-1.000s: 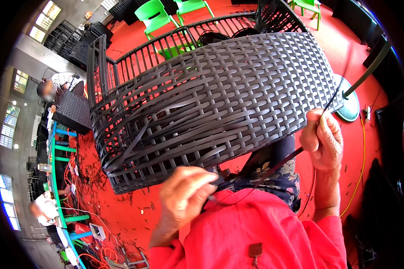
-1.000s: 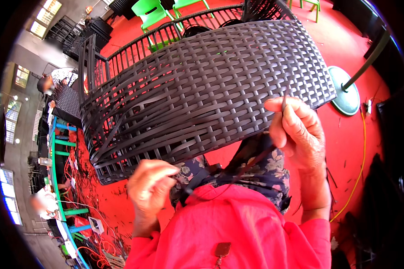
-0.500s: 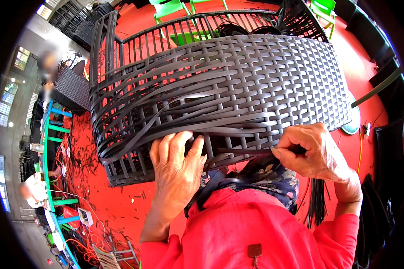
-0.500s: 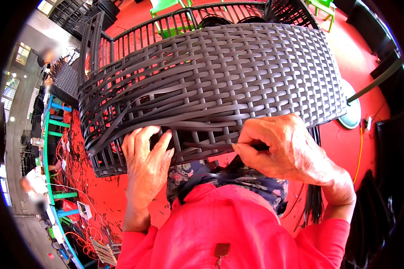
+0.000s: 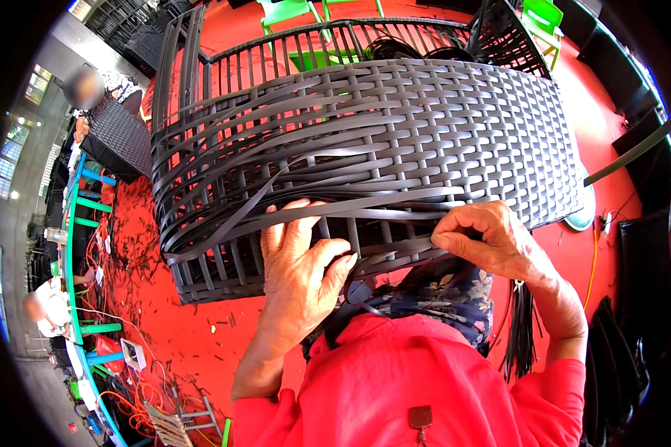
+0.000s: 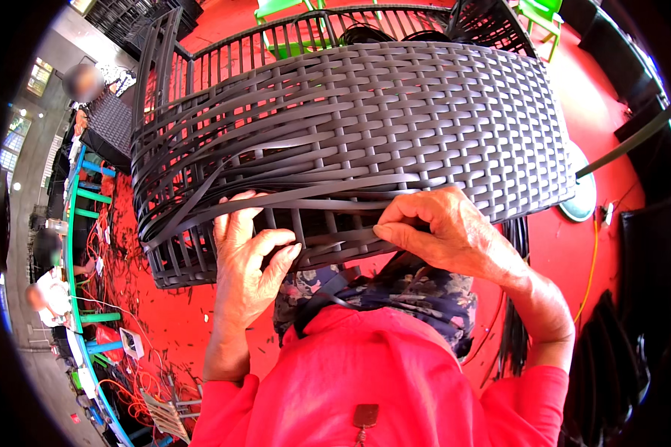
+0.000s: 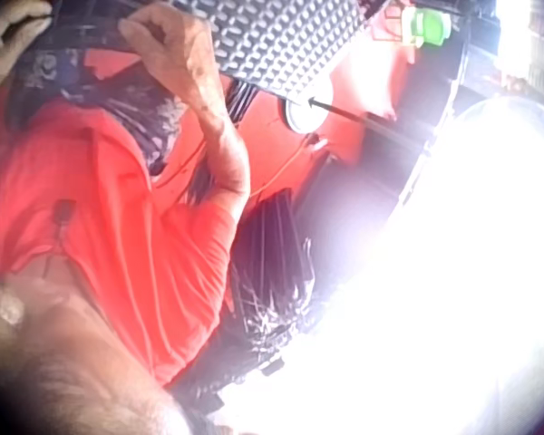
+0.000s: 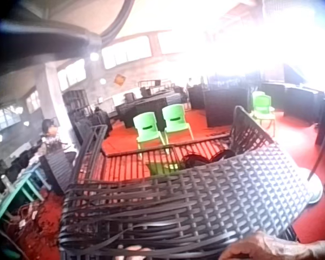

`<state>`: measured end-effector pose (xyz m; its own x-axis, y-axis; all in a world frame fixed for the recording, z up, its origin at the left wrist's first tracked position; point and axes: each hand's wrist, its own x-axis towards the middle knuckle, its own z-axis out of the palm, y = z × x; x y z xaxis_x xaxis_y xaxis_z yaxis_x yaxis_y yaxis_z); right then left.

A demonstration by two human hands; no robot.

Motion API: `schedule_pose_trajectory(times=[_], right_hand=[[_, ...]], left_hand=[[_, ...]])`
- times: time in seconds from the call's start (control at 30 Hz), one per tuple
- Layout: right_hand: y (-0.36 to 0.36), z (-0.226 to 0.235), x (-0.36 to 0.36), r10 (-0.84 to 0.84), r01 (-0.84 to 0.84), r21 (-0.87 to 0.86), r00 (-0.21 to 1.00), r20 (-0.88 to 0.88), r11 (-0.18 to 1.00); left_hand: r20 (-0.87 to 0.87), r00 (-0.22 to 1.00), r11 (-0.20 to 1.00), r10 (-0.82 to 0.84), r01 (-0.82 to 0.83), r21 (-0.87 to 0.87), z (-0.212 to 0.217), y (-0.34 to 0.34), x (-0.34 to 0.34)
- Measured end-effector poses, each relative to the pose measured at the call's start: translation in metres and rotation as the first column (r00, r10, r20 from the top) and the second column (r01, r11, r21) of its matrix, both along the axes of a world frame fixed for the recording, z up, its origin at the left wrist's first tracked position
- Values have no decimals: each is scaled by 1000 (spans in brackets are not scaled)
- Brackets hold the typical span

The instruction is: The person weaves synthetic strips into a black furniture frame by hand, tucking ends and pulling strips through the pre-woven structure.

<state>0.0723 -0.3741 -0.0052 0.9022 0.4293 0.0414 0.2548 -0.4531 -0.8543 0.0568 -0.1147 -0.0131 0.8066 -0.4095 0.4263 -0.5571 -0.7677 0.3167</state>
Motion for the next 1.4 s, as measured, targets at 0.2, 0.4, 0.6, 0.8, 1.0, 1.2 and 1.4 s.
schedule_pose_trajectory(times=[0.2,0.4,0.6,0.8,1.0,1.2,1.4], right_hand=[[7,-9,-6,10,30,-123,950,311,992],[43,8,11,130,-86,-102,801,584,991],[87,3,23,310,-305,-66,898,311,950],[86,2,28,328,-335,-6,917,227,942],[99,-1,27,282,-203,-219,858,430,954],[101,4,26,288,-232,-201,902,323,952],[106,5,17,261,-229,-125,872,415,965]], left_hand=[[-2,996,971,88,-86,-225,0,6,-4],[-73,990,940,121,-138,-312,9,30,-14],[-239,971,835,-3,-129,-534,15,43,-21],[19,991,989,130,-128,-70,8,42,-22],[-3,988,973,153,-150,177,4,35,-17],[-21,996,996,81,-80,48,6,44,-10],[11,989,953,148,-139,-268,7,52,-18]])
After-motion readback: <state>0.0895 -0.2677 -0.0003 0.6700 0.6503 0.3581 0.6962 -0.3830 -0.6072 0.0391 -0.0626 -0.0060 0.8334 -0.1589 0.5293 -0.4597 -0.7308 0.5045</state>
